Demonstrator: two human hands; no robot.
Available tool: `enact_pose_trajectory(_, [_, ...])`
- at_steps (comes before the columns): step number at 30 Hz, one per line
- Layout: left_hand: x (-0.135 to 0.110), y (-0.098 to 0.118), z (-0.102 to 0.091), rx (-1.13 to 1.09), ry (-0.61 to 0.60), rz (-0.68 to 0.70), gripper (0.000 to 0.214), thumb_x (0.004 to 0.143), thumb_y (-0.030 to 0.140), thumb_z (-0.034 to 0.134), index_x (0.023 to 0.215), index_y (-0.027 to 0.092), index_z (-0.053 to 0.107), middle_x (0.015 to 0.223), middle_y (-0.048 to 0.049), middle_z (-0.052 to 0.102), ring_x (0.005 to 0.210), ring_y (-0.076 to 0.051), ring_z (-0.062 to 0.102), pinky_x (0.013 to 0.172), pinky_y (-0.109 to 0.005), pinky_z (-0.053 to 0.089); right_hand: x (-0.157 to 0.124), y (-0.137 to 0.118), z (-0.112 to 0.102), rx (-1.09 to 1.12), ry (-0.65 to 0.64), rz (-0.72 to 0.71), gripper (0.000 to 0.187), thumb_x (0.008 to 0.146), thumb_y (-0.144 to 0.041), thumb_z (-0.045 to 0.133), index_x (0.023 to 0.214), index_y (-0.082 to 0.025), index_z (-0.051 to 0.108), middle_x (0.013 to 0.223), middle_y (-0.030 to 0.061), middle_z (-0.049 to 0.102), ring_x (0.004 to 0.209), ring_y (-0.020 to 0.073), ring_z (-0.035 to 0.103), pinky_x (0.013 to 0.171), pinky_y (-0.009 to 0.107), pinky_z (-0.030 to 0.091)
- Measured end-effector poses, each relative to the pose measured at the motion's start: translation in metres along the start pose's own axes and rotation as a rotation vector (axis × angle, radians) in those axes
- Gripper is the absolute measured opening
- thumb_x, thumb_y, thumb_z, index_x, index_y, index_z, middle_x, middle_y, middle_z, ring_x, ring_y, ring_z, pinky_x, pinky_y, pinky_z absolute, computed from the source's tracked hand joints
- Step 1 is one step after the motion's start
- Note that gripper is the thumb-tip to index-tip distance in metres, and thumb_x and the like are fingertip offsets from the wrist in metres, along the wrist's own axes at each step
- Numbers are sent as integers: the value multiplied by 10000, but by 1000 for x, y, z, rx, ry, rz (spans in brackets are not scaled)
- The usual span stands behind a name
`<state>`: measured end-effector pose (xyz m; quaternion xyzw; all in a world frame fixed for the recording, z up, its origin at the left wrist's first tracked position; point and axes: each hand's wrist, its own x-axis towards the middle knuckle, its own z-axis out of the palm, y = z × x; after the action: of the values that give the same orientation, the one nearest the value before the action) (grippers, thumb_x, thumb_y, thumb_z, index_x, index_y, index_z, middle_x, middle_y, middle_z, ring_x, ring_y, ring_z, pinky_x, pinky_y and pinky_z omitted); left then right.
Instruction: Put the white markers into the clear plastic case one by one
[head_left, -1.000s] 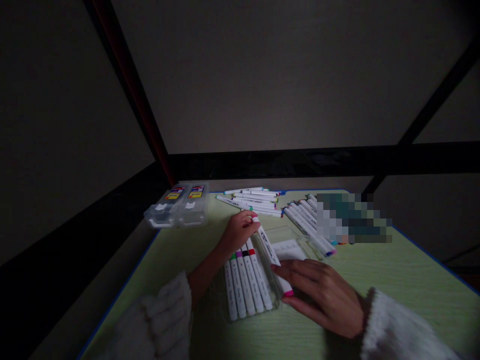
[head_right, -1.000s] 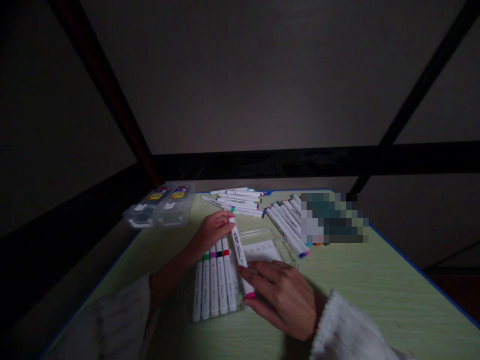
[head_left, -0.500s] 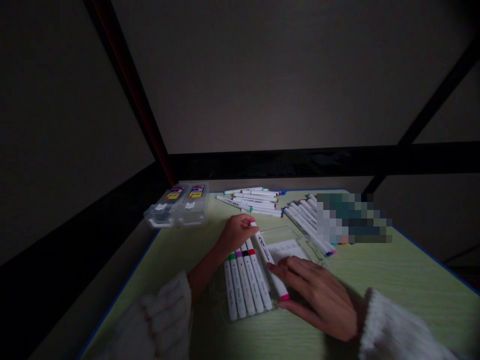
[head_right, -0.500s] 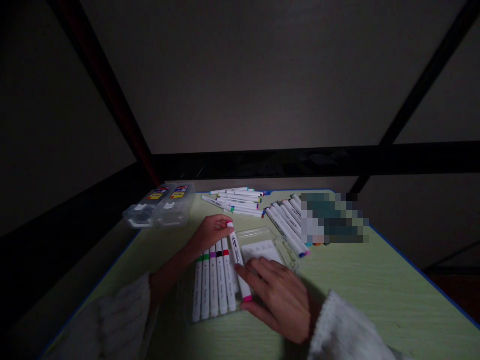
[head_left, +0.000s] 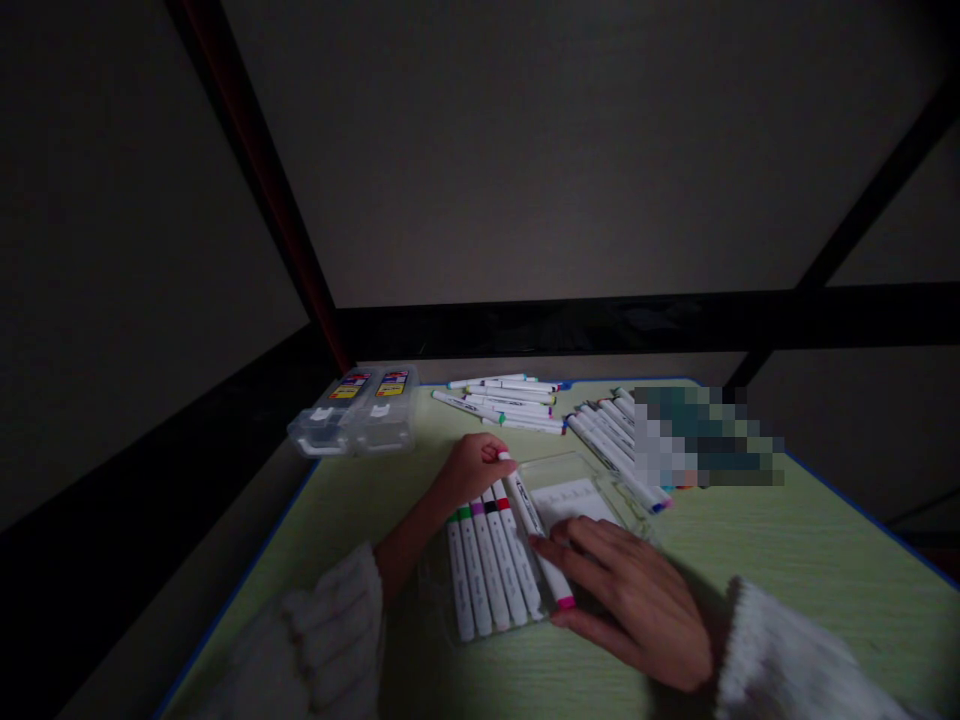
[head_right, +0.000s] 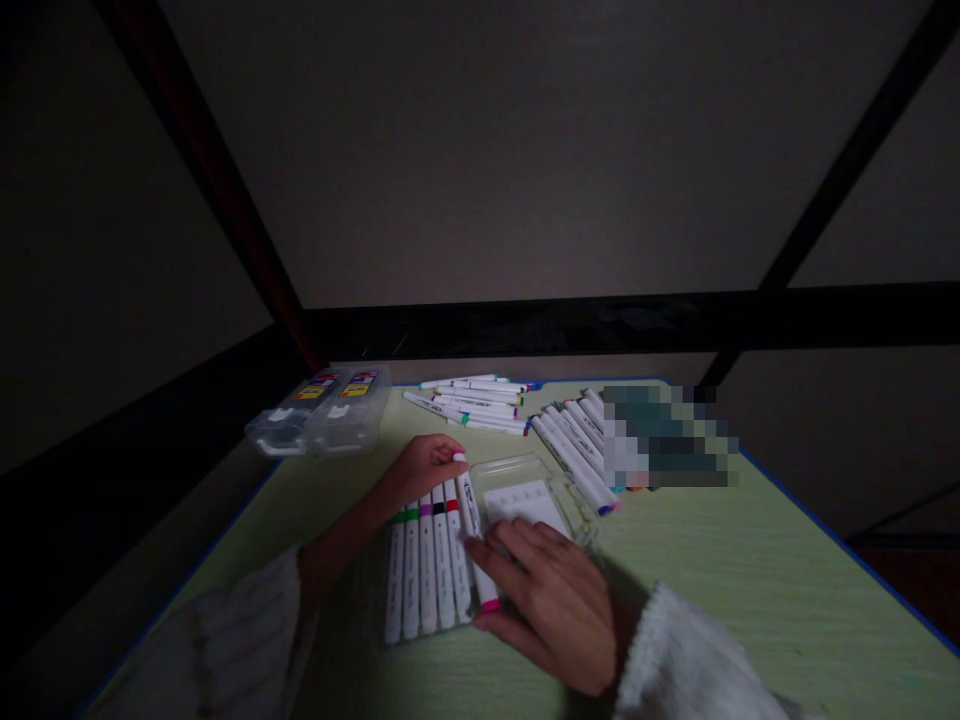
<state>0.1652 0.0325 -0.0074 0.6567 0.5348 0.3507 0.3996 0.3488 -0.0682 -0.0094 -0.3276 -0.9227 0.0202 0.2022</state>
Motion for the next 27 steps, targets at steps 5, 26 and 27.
enact_pose_trajectory(5, [0,1,1,-33,-38,-29,114,569,143,604,667,100,562,591,1,579,576,-106,551,544,-206,421,0,-2,0,-1,-5,-4,468,821,-472,407,1169,-166,471,956,92,534,891,223,497,746,371,432])
enact_pose_trajectory(26, [-2,3,-2,-50,-57,-39,138,551,146,632,657,94,560,559,8,571,550,-101,544,520,-198,404,-3,-2,2,32,6,20,456,776,-460,492,1152,-202,495,1166,127,440,985,251,483,778,399,442])
enact_pose_trajectory(27, [-1,2,-2,-53,-65,-40,137,551,150,631,652,95,557,557,8,570,545,-102,543,515,-198,402,-3,-2,2,31,10,17,453,780,-457,485,1152,-200,495,1172,127,441,982,249,486,777,400,444])
